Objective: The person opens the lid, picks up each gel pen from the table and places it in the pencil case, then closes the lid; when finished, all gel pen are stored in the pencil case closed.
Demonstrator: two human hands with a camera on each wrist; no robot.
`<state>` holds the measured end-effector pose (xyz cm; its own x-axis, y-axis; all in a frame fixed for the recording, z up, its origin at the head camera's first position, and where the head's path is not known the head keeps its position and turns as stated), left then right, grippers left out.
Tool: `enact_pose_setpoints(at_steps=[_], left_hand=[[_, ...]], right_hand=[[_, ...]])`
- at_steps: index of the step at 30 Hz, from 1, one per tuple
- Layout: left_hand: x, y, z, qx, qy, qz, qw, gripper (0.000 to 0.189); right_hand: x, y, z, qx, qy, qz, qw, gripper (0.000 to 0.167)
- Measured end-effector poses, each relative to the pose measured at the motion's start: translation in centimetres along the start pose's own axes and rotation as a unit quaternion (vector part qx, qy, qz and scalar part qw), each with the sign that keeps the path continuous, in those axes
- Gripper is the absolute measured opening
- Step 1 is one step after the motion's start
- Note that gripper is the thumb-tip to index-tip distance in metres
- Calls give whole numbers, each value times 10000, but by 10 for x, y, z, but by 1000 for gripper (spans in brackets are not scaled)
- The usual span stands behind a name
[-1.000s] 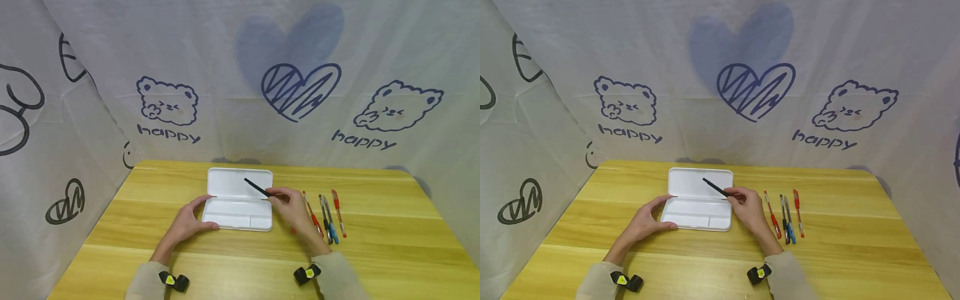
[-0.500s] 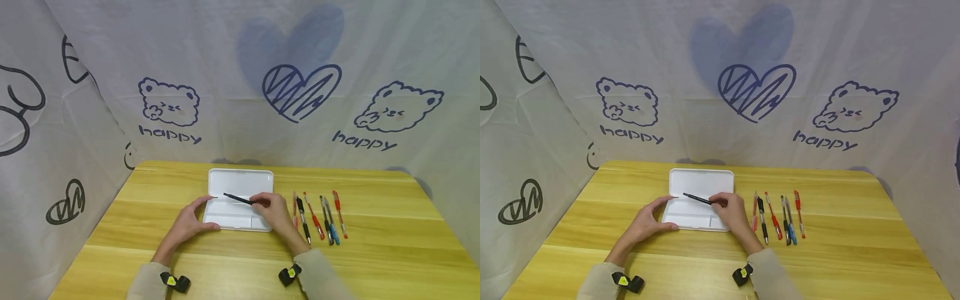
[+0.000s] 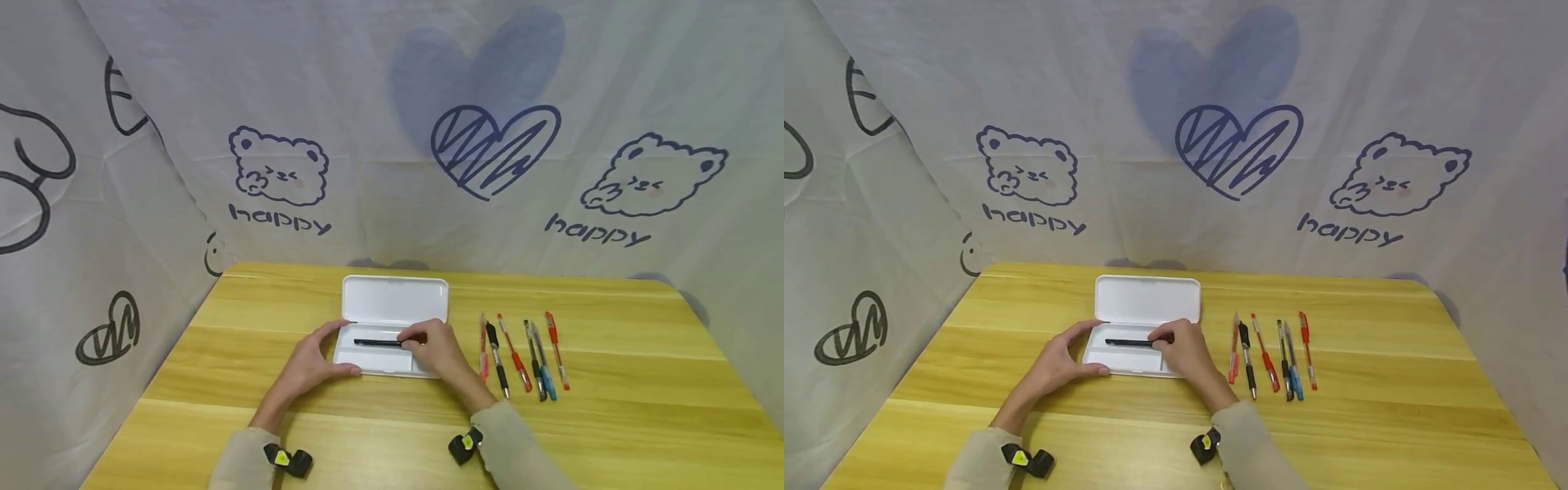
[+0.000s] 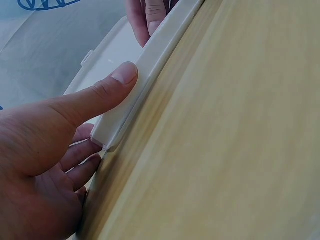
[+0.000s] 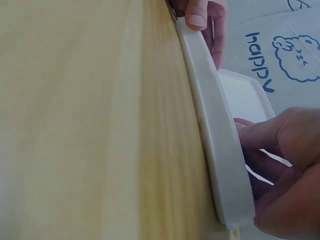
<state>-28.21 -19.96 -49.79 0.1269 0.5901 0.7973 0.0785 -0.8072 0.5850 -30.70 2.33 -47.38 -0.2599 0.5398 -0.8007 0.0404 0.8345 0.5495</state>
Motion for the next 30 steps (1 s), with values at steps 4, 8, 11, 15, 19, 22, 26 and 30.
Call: enact_pose_setpoints(at_steps=[4, 8, 11, 15, 19, 22, 26, 30], left_hand=[[1, 0, 0, 15, -27, -15, 10000, 94], [1, 0, 0, 12, -30, -11, 10000, 95], [1, 0, 0, 1, 9, -8, 10000, 95], [0, 1, 1, -28, 76, -12, 10000, 96], [2, 0, 0, -36, 48, -5, 10000, 97], [4, 0, -1, -38, 12, 5, 10000, 97], [4, 0, -1, -33, -13, 60, 10000, 97], [2, 0, -1, -18, -9, 71, 10000, 95]], right_hand=[[2, -3, 1, -267, -150, 93, 9995, 13], [2, -3, 2, -313, -164, 110, 9993, 13], [2, -3, 1, -280, -147, 82, 9995, 13], [2, -3, 1, -256, -81, -20, 9996, 13], [2, 4, 1, -153, -15, -342, 9993, 13], [2, 14, 1, -33, -13, -686, 9976, 14], [5, 34, 2, 126, -73, -1010, 9948, 18], [5, 56, 5, 254, 45, -1044, 9942, 22]])
Point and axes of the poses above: each hand's wrist, its own z-axis away from the middle knuckle, its own y-axis out of the back of the hand, x = y × z, the point moved 10 cm from there along -z, towards the middle knuckle, and after that the axes turned 11 degrees about x, right-handed, at the moved point
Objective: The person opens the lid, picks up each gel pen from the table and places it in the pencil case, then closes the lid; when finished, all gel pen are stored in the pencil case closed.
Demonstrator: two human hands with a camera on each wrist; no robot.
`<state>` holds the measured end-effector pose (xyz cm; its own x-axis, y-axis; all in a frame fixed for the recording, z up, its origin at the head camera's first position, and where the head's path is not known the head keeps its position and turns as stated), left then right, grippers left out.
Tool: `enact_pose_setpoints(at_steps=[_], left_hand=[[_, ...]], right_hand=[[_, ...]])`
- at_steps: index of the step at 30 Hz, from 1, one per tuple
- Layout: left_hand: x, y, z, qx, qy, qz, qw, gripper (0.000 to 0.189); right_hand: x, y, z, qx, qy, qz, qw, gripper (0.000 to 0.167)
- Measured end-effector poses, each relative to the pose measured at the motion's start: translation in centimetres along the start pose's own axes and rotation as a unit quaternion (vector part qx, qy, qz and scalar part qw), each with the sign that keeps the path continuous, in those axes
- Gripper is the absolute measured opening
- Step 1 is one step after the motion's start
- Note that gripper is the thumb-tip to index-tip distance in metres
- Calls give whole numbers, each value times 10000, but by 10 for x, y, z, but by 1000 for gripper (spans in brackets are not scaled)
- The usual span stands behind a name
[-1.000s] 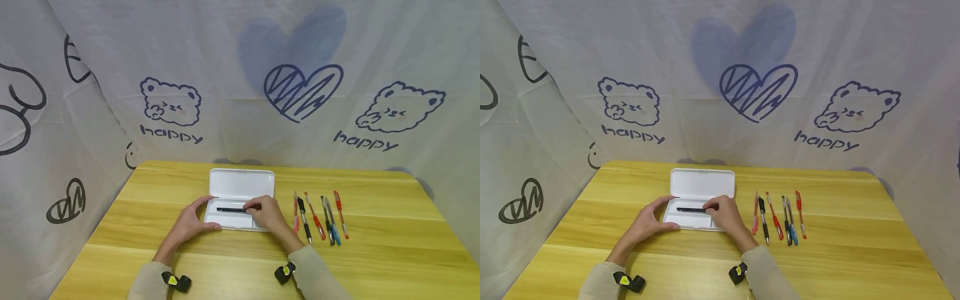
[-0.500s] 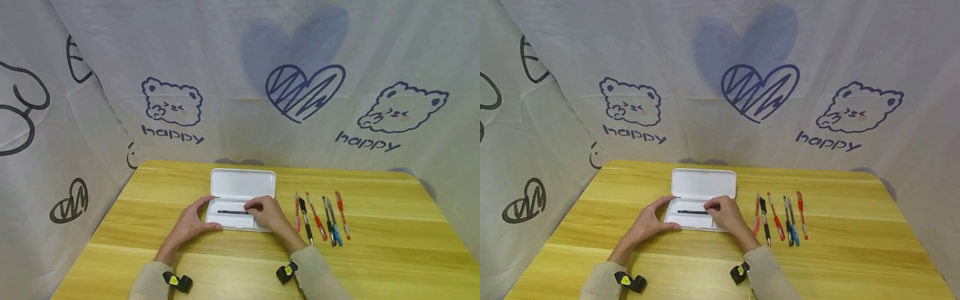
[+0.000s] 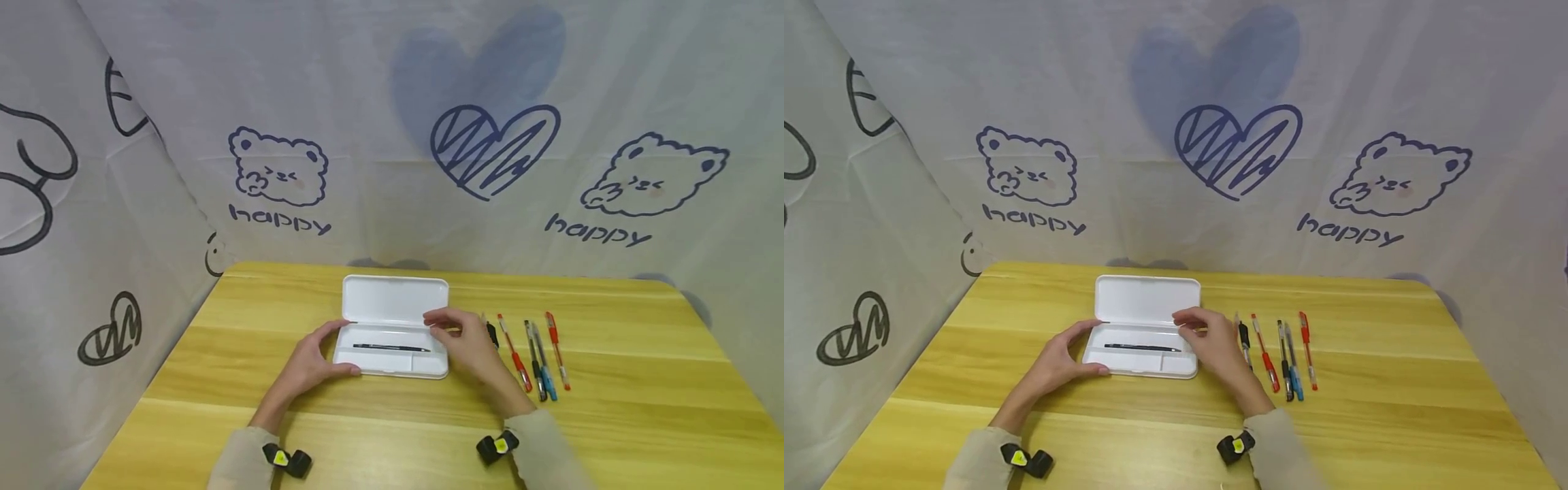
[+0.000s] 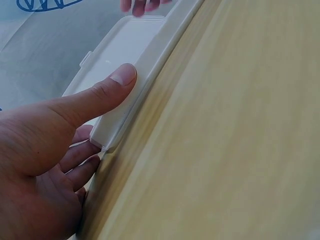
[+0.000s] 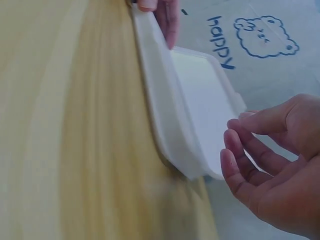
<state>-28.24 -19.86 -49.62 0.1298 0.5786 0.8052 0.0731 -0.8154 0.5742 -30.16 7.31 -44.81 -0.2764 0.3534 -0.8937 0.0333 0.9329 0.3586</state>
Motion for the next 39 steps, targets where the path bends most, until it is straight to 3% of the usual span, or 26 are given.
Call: enact_pose_setpoints(at_steps=[4, 11, 15, 19, 25, 32, 39], left_hand=[[-1, 0, 1, 5, -1, -37, 10000, 95], [2, 0, 2, 26, -132, -30, 9999, 93], [3, -1, 3, 25, -131, 5, 9999, 93], [1, -1, 5, 14, -100, -5, 9999, 94], [-1, 0, 6, 56, -75, -5, 10000, 93], [1, -2, 4, -9, -71, 17, 10000, 93], [1, -2, 2, -1, -46, 76, 10000, 93]], right_hand=[[-7, 23, 4, 140, 196, 31, 9997, 26], [-8, 72, 17, 560, 107, 245, 9981, 30], [-6, 102, 25, 869, 259, 399, 9951, 31], [5, 130, 32, 1173, 262, 711, 9902, 33], [32, 165, 34, 1465, -74, 1142, 9826, 37], [74, 192, 38, 1393, -799, 1460, 9762, 46], [94, 190, 41, 903, -894, 2107, 9693, 49]])
Point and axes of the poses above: each hand's wrist, its own z-axis away from the middle knuckle, its own y-axis out of the back of the hand, x = y × z, the point moved 10 cm from there along -z, towards the middle knuckle, and after that the axes turned 11 degrees about x, right-handed, at the moved point
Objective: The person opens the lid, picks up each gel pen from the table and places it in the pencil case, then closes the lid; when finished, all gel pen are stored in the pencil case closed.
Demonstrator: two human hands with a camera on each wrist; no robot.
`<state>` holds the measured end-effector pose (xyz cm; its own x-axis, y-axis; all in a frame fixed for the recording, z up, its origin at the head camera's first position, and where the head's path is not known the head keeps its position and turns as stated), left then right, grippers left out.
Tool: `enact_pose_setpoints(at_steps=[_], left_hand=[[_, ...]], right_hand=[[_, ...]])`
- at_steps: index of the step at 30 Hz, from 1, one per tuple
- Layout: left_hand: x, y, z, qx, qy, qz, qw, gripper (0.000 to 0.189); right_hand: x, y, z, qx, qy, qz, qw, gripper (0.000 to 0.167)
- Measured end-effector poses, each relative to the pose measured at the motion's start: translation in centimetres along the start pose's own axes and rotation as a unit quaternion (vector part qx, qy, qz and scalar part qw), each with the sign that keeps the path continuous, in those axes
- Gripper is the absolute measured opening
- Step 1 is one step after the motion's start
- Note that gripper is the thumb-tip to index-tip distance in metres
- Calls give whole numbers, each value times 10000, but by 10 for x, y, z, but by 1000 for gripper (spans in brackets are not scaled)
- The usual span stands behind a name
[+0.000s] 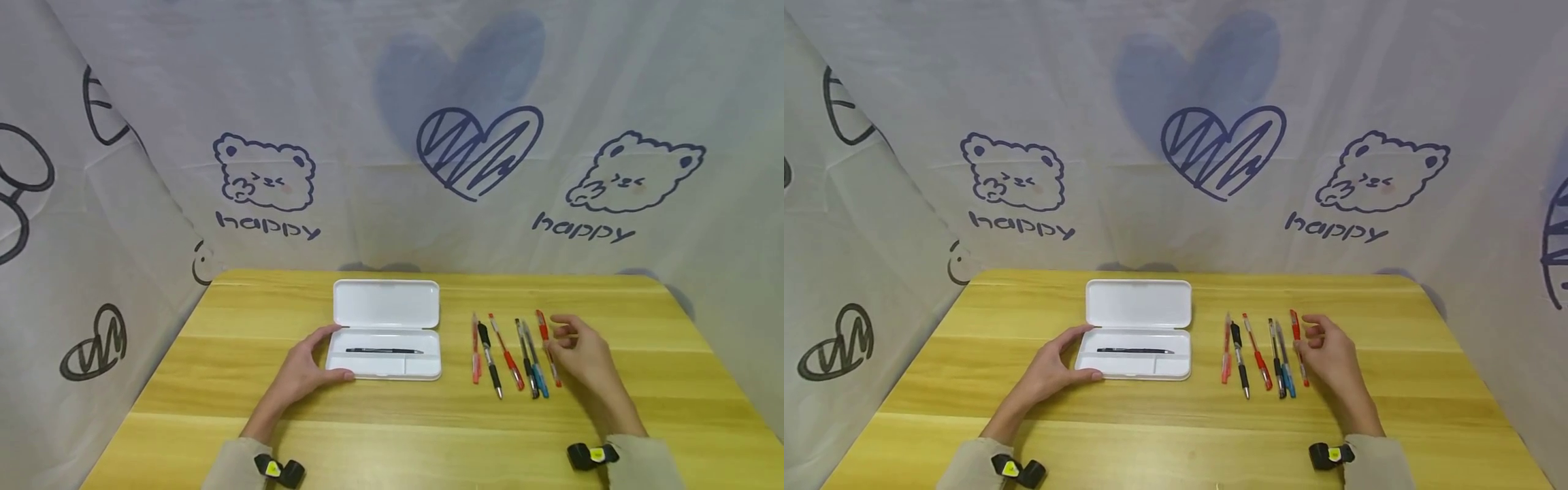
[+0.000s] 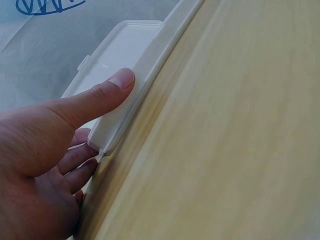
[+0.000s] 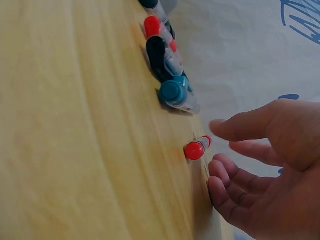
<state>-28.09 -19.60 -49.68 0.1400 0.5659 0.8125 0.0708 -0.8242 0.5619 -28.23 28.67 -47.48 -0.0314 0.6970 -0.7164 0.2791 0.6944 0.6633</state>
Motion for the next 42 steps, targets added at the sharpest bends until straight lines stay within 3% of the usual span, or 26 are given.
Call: enact_pose_setpoints(at_steps=[5, 11, 21, 33, 42], left_hand=[[1, 0, -1, 13, -39, -43, 10000, 94], [3, 0, -1, -2, -39, -29, 10000, 94], [4, 0, -3, -3, -91, -41, 10000, 93], [4, 0, -3, -3, -101, -84, 9999, 93], [1, 1, 0, 17, -86, -25, 10000, 93]], right_hand=[[4, -2, 1, -103, -7, 270, 9996, 47], [5, 6, -1, 160, 82, 518, 9985, 27], [0, 14, -4, 426, 15, 112, 9990, 26], [-39, 11, 0, 736, 580, -376, 9949, 29], [-75, -2, 7, 441, 599, -839, 9937, 26]])
Point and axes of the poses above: each hand's wrist, its own z-axis away from the middle knuckle, its own y-axis out of the back of the hand, x = y × z, the point moved 10 cm from there along -z, towards the middle knuckle, and after that the axes turned 11 degrees about x, right-handed, at the moved point
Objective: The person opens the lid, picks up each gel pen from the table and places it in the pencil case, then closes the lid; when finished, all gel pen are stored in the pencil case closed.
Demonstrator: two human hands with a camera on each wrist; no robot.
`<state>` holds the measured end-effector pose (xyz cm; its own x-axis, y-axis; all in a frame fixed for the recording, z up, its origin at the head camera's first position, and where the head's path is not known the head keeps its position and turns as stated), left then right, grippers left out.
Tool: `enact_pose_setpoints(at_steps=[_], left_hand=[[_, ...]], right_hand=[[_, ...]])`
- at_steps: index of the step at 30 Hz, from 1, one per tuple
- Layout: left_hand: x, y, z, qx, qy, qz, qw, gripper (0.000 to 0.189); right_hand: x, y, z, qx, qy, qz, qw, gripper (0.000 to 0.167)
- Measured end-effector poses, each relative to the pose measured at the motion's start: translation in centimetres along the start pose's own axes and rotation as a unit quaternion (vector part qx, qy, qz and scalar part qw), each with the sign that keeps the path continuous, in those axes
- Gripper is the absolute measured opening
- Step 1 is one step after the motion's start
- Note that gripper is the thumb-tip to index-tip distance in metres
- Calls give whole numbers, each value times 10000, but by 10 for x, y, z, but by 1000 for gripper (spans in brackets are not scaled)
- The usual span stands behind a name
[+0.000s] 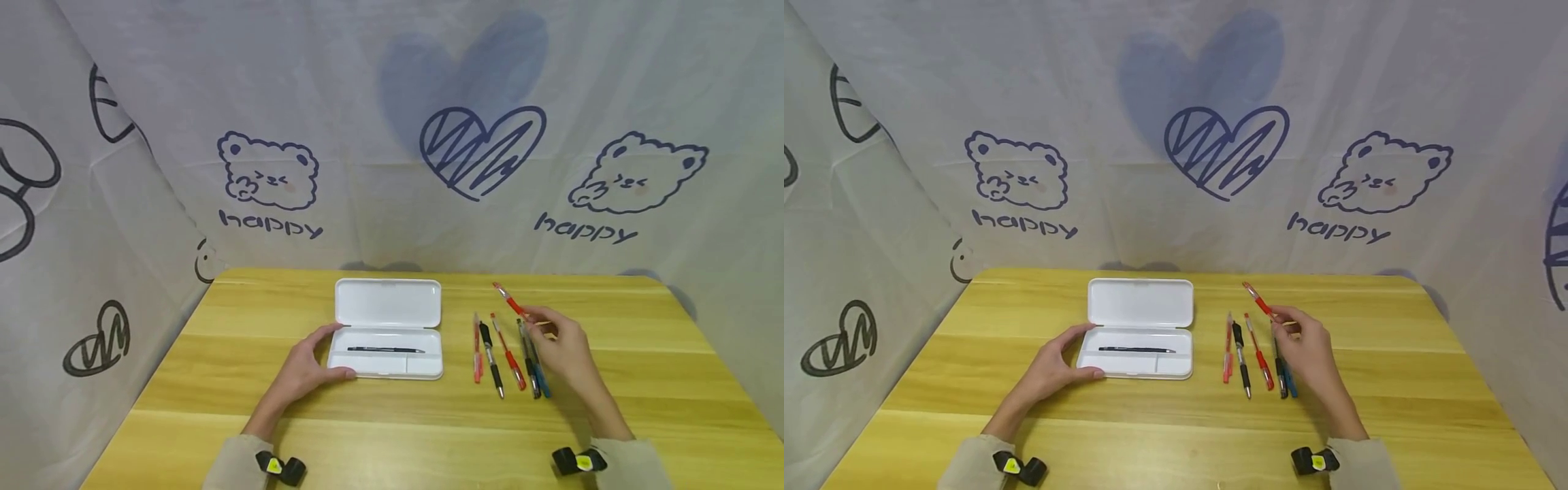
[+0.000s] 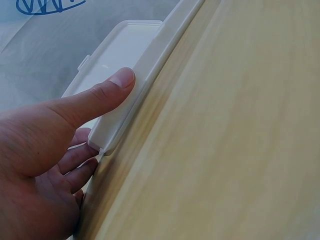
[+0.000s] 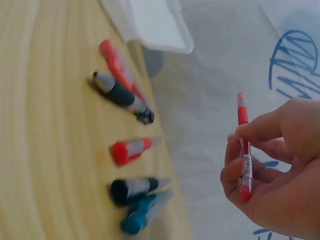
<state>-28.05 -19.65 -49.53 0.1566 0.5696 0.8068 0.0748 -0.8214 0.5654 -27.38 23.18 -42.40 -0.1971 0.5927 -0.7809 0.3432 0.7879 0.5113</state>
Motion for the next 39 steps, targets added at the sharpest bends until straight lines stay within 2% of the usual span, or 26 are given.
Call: enact_pose_setpoints(at_steps=[5, 11, 22, 25, 31, 39], left_hand=[[0, 1, 1, 23, 4, 2, 10000, 93], [0, 1, 1, 4, 36, -22, 10000, 93], [-1, 0, 0, 8, 42, -7, 10000, 93], [-1, 0, -1, -2, 72, -13, 10000, 93], [-2, 0, -1, -4, 118, -49, 9999, 94], [-4, -1, 0, -19, 155, -56, 9999, 94]], right_hand=[[-15, -10, 2, -100, 60, -504, 9987, 23], [-30, -36, 7, -393, 156, -895, 9951, 25], [-46, -73, 2, -146, -62, -1062, 9942, 14], [-51, -86, 1, -251, -59, -1122, 9934, 13], [-60, -117, 4, -713, 70, -1100, 9913, 18], [-70, -145, 7, -562, 280, -907, 9939, 15]])
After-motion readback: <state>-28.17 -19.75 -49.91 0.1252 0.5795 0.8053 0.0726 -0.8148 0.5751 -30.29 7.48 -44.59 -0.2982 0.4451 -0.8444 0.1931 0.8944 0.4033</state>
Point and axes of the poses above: each hand's wrist, its own z-axis away from the middle knuckle, its own y-axis out of the back of the hand, x = y × z, the point moved 10 cm from there along -z, towards the middle knuckle, and after that the axes turned 11 degrees about x, right-handed, at the moved point
